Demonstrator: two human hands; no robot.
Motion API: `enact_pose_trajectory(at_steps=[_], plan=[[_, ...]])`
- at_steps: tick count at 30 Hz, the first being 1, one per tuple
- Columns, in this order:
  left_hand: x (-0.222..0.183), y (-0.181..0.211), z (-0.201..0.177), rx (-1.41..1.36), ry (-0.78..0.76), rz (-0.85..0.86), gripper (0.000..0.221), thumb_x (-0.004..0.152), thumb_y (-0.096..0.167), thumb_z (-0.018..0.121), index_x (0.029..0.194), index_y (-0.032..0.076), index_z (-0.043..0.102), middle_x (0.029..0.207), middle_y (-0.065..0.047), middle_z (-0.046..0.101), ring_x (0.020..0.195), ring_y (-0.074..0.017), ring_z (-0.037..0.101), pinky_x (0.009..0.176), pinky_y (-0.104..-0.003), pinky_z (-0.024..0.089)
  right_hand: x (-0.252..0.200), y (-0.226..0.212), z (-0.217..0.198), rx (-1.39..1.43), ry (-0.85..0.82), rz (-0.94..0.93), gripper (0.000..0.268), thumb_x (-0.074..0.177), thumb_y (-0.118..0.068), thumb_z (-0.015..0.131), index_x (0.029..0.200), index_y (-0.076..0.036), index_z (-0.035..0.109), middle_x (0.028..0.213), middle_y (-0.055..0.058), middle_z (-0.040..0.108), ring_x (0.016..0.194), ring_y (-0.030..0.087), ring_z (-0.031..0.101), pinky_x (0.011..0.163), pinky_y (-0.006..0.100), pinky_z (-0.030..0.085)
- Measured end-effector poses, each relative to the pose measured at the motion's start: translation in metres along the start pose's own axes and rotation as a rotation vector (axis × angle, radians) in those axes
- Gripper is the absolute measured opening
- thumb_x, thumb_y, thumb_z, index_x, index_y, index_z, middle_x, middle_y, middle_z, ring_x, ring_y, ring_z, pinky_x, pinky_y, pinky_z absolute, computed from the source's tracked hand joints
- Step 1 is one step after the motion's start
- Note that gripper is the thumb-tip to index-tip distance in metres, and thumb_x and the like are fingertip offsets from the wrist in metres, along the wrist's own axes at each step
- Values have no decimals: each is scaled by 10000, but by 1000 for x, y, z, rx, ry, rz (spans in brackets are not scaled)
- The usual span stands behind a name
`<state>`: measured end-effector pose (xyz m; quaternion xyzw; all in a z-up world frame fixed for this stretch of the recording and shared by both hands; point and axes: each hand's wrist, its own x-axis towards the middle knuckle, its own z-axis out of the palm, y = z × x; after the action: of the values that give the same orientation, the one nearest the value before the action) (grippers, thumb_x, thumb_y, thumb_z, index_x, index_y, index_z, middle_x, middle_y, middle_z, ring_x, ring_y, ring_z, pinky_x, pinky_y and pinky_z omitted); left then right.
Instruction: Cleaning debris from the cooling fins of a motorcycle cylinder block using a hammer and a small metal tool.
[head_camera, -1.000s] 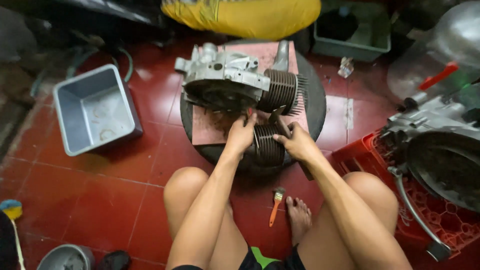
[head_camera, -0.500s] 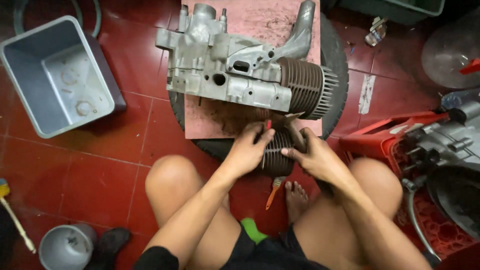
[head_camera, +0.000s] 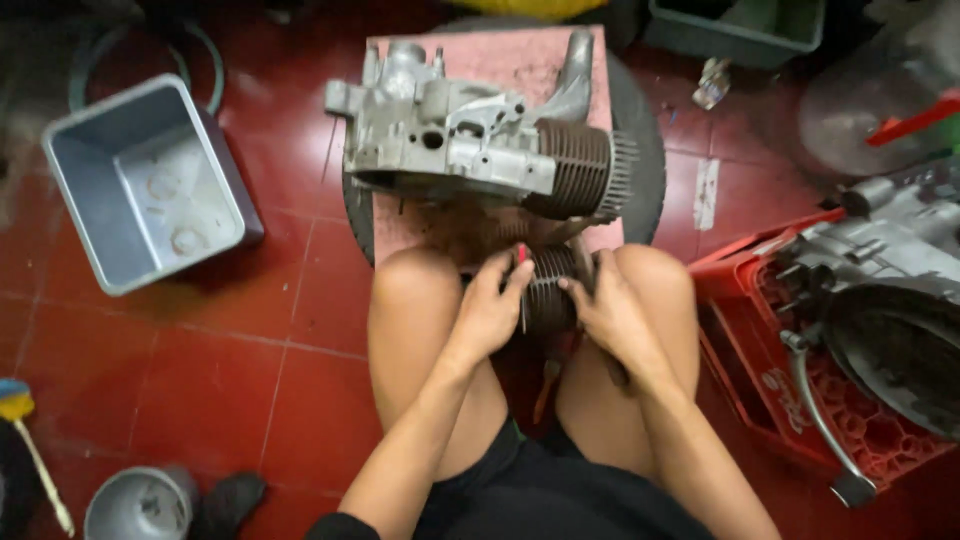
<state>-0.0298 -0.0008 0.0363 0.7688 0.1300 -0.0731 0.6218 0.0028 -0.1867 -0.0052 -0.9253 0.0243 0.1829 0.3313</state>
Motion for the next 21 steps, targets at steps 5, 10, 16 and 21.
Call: enact_pose_trajectory(at_steps=[5, 10, 16, 21], plan=[[-2, -2, -1, 105, -26, -64, 478, 1022, 434, 540, 1261, 38, 660, 1258, -225, 683, 1276, -377, 587, 1104, -516, 450, -45, -52, -26, -1, -82, 29, 584, 919, -384, 704, 1371, -92, 475, 1110, 331, 703, 1148, 488, 650, 984, 609, 504], [-29, 19, -16, 145, -9, -63, 440, 1025, 428, 524, 1185, 44, 664, 1173, -251, 712, 1170, -415, 651, 1014, -550, 505, -55, -52, -22, 47, -71, 36, 603, 939, -374, 667, 1416, -69, 459, 1188, 373, 664, 1200, 512, 614, 1040, 622, 468], [-63, 77, -52, 110, 194, 483, 111, 991, 177, 630, 967, 92, 697, 920, -97, 791, 949, -253, 775, 853, -372, 601, -78, -55, -25, -37, 51, -75, 536, 935, -425, 678, 1322, -72, 567, 1170, 289, 709, 1105, 494, 665, 1015, 591, 506], [-49, 41, -29, -430, 134, 562, 146, 984, 81, 676, 1111, 8, 681, 934, -132, 770, 987, -238, 762, 895, -353, 601, -98, -53, -69, 396, 362, -311, 124, 984, -113, 730, 1047, -55, 641, 706, 130, 742, 454, 229, 682, 437, 336, 558]])
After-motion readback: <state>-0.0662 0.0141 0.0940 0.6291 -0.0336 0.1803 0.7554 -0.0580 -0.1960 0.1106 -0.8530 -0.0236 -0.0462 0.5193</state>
